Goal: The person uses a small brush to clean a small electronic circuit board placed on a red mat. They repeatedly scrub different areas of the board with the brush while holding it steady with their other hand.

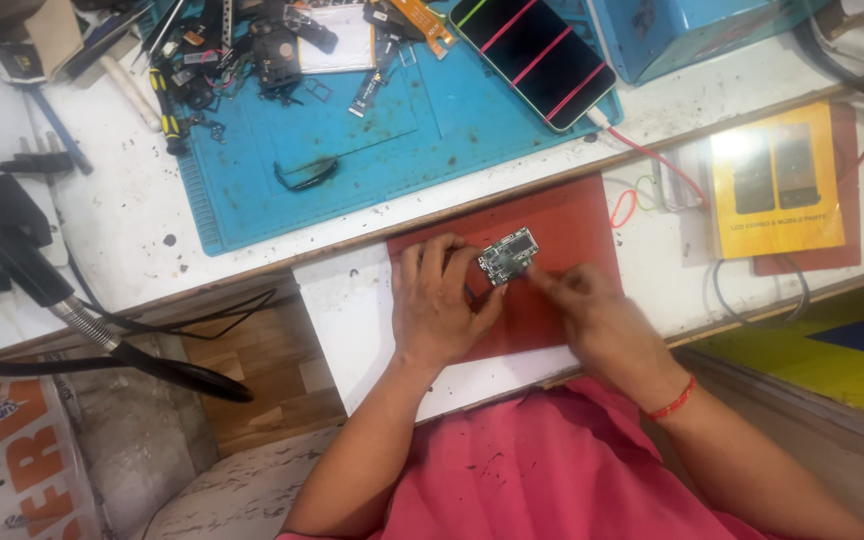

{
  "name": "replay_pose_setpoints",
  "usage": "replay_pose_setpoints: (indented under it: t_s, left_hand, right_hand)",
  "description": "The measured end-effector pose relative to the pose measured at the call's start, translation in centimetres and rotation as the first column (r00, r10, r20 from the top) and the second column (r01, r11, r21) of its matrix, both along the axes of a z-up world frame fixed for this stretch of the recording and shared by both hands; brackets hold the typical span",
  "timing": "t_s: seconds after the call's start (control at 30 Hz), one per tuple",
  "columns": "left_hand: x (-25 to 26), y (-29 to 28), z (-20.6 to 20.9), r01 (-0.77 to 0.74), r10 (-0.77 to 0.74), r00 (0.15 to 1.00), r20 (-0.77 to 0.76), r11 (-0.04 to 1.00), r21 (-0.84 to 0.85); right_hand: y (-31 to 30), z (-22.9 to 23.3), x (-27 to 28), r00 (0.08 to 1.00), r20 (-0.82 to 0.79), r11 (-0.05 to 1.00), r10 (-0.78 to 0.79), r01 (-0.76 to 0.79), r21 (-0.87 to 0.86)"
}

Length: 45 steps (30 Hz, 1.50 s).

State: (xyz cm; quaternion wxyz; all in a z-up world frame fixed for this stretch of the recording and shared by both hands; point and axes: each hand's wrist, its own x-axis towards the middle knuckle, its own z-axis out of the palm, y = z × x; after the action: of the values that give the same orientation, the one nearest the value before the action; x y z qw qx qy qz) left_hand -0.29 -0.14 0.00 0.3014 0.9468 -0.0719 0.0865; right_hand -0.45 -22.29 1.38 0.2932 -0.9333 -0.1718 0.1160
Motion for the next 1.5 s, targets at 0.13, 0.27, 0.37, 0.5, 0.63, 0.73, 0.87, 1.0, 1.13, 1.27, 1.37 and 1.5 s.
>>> replay_pose_setpoints:
  t_s: [0.13,0.27,0.37,0.5,0.63,0.73,0.87,1.0,1.13,1.27,1.37,1.5]
  left_hand:
    - [0.2,0.0,-0.2,-0.006,0.006,1.000,-0.023,1.000,-0.024]
    - [0.4,0.1,0.0,-0.002,0.002,1.000,-0.012,1.000,-0.004]
    - [0.4,0.1,-0.2,0.001,-0.001,0.999,-0.046,1.000,-0.006]
    - [0.3,0.0,-0.2,-0.014,0.014,0.999,-0.043,1.000,-0.007]
    - [0.2,0.1,-0.3,0.002,-0.002,0.999,-0.033,1.000,-0.007]
    - [0.2,0.2,-0.2,0.010,-0.010,1.000,0.004,1.000,-0.008]
    - [-0.1,-0.1,-0.5,0.001,-0.001,1.000,-0.020,1.000,-0.027]
    - [0.2,0.4,-0.2,0.015,-0.015,1.000,0.002,1.000,-0.010]
    - [0.1,0.2,-0.3,0.006,-0.006,1.000,0.020,1.000,-0.017]
    - [0.2,0.3,-0.1,0.025,-0.024,0.999,0.025,1.000,-0.018]
    - [0.1,0.3,-0.2,0.014,-0.013,0.999,0.044,1.000,-0.025]
    - [-0.2,0.5,-0.3,0.026,-0.025,0.999,0.019,0.999,-0.028]
  right_hand:
    - [-0.2,0.4,-0.1,0.998,-0.007,0.995,-0.068,0.067,-0.069]
    - [0.6,0.1,0.4,0.995,-0.003,0.994,-0.095,0.095,-0.050]
    - [1.0,-0.2,0.7,0.999,0.028,0.998,-0.040,0.041,-0.049]
    - [1.1,-0.3,-0.4,1.000,0.031,0.998,-0.005,0.007,-0.056]
    - [0.6,-0.8,-0.8,0.999,0.046,0.999,0.005,-0.003,-0.045]
    - [0.5,-1.1,-0.2,0.998,0.010,0.994,-0.067,0.067,-0.080]
    - [0.1,-0.4,0.0,0.995,-0.067,0.988,-0.073,0.063,-0.139]
    - [0.7,0.1,0.0,1.000,-0.008,0.998,0.020,-0.020,-0.064]
    - [0.7,-0.2,0.1,0.999,0.009,0.998,0.031,-0.031,-0.046]
    - [0.3,0.1,0.5,0.998,-0.036,0.997,-0.060,0.059,-0.043]
    - [0.6,0.1,0.6,1.000,-0.024,0.999,-0.010,0.009,-0.049]
    - [0.8,0.3,0.2,0.997,-0.081,0.996,0.009,-0.016,-0.082]
